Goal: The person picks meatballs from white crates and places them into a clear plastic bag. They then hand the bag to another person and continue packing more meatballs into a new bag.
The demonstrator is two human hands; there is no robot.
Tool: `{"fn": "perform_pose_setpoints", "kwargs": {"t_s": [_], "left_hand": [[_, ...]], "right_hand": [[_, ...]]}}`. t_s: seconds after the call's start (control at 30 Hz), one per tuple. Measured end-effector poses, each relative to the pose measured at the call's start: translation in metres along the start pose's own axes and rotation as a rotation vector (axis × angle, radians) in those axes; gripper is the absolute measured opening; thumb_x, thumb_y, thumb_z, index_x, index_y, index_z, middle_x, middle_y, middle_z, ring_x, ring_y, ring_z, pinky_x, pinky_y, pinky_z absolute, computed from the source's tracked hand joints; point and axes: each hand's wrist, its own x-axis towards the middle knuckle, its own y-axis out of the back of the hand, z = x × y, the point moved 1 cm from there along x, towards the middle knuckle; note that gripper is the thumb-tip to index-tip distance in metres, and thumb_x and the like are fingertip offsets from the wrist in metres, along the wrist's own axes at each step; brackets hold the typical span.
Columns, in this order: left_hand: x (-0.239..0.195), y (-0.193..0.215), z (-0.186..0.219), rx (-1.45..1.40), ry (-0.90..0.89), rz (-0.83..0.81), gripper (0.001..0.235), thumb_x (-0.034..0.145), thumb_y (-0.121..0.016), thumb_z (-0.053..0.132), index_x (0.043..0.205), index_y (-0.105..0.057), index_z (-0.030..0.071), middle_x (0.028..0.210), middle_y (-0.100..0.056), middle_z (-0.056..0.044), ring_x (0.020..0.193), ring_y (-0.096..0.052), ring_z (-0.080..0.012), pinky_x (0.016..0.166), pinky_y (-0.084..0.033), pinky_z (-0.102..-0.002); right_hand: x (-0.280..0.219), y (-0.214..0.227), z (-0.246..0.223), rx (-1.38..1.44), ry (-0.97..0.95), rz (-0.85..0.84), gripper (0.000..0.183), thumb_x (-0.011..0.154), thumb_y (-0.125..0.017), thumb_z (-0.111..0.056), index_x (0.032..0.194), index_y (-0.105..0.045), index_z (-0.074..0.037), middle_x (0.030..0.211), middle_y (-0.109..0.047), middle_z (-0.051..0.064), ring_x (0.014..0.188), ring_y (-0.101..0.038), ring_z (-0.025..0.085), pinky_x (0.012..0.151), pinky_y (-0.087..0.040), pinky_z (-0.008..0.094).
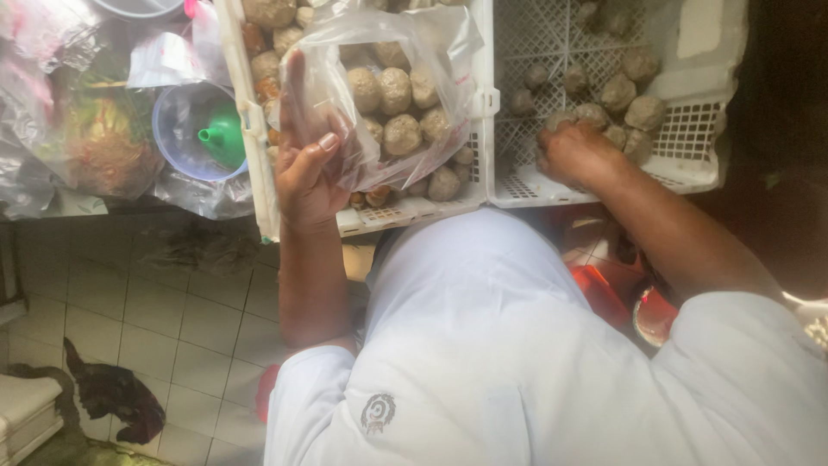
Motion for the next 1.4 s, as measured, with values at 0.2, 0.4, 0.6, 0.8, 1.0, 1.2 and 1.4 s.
{"fn": "perform_pose_setpoints", "kwargs": {"t_s": [0.2, 0.4, 0.6, 0.8, 1.0, 1.2, 1.4], "left_hand": [[0.006, -0.005, 0.004, -0.057, -0.001, -0.002, 0.091, 0.092, -0.056, -0.002, 0.171, -0.011, 0.012, 0.091, -0.062, -0.011, 0.058, -0.049, -0.0064, 0.049, -0.041, -0.021], [0.003, -0.006, 0.002, -0.142, -0.011, -0.060, 0.090, 0.093, -0.056, -0.002, 0.168, -0.010, 0.014, 0.090, -0.060, -0.008, 0.063, -0.050, -0.0108, 0.050, -0.045, -0.026], [0.005, -0.018, 0.009, -0.103, -0.001, -0.111, 0.088, 0.095, -0.058, -0.001, 0.170, -0.013, 0.009, 0.085, -0.059, -0.006, 0.056, -0.047, -0.0069, 0.049, -0.041, -0.022], [0.003, -0.028, 0.013, -0.104, 0.116, 0.279, 0.097, 0.076, -0.052, -0.006, 0.166, -0.018, -0.001, 0.077, -0.058, -0.008, 0.050, -0.045, -0.0094, 0.045, -0.037, -0.022], [0.002, -0.007, 0.008, -0.043, -0.089, -0.048, 0.088, 0.092, -0.060, 0.000, 0.169, -0.019, 0.009, 0.067, -0.055, -0.003, 0.045, -0.040, -0.0061, 0.040, -0.036, -0.024], [-0.001, 0.003, 0.000, -0.019, -0.088, 0.020, 0.095, 0.087, -0.059, 0.002, 0.171, -0.017, 0.009, 0.080, -0.057, -0.010, 0.053, -0.042, -0.0119, 0.048, -0.036, -0.026], [0.003, -0.006, 0.001, -0.026, -0.057, 0.005, 0.092, 0.087, -0.058, 0.001, 0.168, -0.015, 0.010, 0.081, -0.057, -0.009, 0.051, -0.043, -0.0095, 0.047, -0.036, -0.025]], "right_hand": [[0.013, -0.016, 0.042, 0.015, 0.164, 0.041, 0.062, 0.083, -0.066, -0.035, 0.139, -0.060, -0.008, 0.130, -0.065, 0.024, 0.122, -0.062, 0.038, 0.104, -0.051, 0.047], [-0.017, 0.002, 0.043, 0.293, 0.226, -0.104, 0.057, 0.090, -0.066, -0.045, 0.135, -0.063, -0.011, 0.126, -0.069, 0.017, 0.115, -0.066, 0.030, 0.098, -0.052, 0.044], [-0.033, 0.076, -0.049, 1.212, 0.780, -0.085, 0.050, 0.105, -0.057, -0.043, 0.131, -0.062, 0.000, 0.097, -0.063, 0.010, 0.082, -0.064, 0.016, 0.072, -0.062, 0.033], [-0.036, 0.125, -0.164, 0.921, 0.892, 0.479, 0.057, 0.109, -0.051, -0.045, 0.141, -0.052, 0.002, 0.122, -0.069, 0.018, 0.097, -0.074, 0.018, 0.084, -0.062, 0.031], [-0.045, 0.116, -0.059, 0.960, 0.704, 0.662, 0.034, 0.112, -0.063, -0.030, 0.124, -0.064, 0.002, 0.108, -0.074, 0.018, 0.100, -0.075, 0.024, 0.092, -0.065, 0.034], [-0.016, 0.057, 0.018, 0.186, 0.177, 0.262, 0.039, 0.095, -0.072, -0.021, 0.131, -0.064, -0.007, 0.129, -0.063, 0.018, 0.113, -0.061, 0.033, 0.097, -0.050, 0.049], [-0.007, 0.010, -0.007, -0.630, 0.387, 0.074, 0.034, 0.093, -0.068, -0.023, 0.126, -0.067, -0.027, 0.128, -0.062, 0.007, 0.128, -0.049, 0.025, 0.113, -0.037, 0.046]]}}
